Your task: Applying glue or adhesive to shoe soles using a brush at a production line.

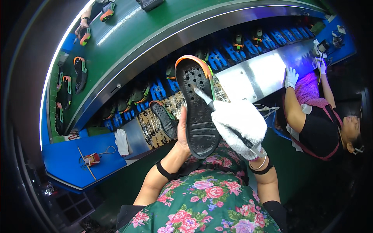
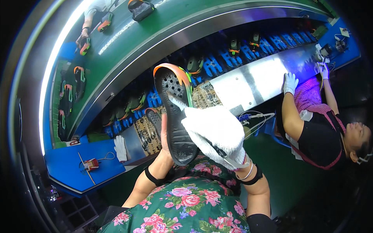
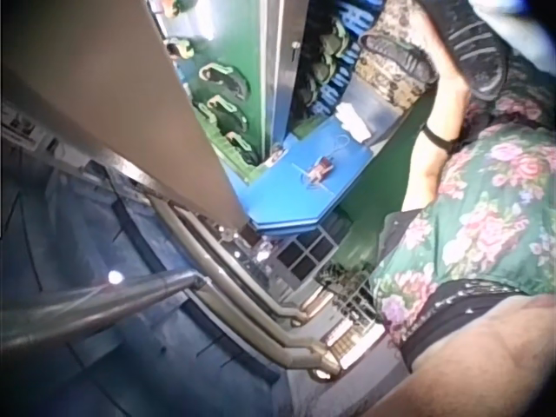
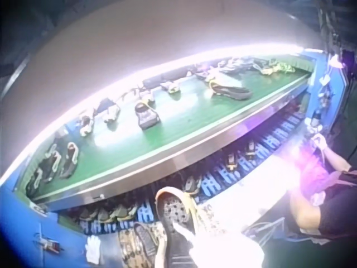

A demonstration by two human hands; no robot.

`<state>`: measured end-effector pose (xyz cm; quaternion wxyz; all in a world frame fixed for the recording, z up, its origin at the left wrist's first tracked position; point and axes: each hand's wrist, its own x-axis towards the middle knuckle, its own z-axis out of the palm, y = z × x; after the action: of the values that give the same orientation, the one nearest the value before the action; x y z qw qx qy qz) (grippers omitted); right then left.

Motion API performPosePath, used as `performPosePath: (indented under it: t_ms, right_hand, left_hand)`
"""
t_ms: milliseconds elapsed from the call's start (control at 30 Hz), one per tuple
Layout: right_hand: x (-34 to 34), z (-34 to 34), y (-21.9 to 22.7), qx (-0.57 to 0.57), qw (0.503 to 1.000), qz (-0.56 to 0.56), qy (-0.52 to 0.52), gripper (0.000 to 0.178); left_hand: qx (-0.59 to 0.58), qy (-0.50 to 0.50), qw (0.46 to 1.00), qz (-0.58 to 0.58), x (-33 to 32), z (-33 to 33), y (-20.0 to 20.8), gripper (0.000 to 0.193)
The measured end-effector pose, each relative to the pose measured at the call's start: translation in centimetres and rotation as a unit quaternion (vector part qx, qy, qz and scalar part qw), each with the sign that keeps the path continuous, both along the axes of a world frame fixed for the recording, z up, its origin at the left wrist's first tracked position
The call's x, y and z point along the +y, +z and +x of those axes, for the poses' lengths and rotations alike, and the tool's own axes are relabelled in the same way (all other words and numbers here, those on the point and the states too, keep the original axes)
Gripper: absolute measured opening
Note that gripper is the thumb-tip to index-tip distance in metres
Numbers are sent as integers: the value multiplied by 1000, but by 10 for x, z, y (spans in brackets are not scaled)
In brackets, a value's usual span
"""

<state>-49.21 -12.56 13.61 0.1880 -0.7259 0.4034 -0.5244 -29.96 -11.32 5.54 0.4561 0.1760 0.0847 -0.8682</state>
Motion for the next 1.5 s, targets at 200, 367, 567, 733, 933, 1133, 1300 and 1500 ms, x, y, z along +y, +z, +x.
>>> performPosePath:
  t_ms: [200,367,567,733,933,1133,1300,1500]
  right_hand:
    - [1,-4,-10,88,995,36,37,44]
    - [-5,3,-7,-5,997,11,72,37]
    - [7,8,-16,38,997,11,69,41]
    - [5,9,-5,-94,994,47,17,20]
    - [22,29,-9,18,999,-34,20,24]
    - [23,23,-18,-35,999,-38,8,24]
    - [41,41,-17,-74,995,31,65,24]
    - [61,37,-27,-86,989,92,72,28]
  left_hand:
    - [-58,-39,998,1,14,-4,-14,75]
    - [61,-30,997,-36,14,-4,-19,75]
    - [25,-55,994,-86,7,3,-27,81]
    - [-5,-23,991,-129,-2,-6,1,85]
    - [-127,-25,974,-184,-2,-3,3,93]
    - [-110,18,983,-148,-10,-3,16,99]
    - [-67,47,983,-166,-12,-5,21,97]
    - [-48,39,983,-170,-5,-1,19,100]
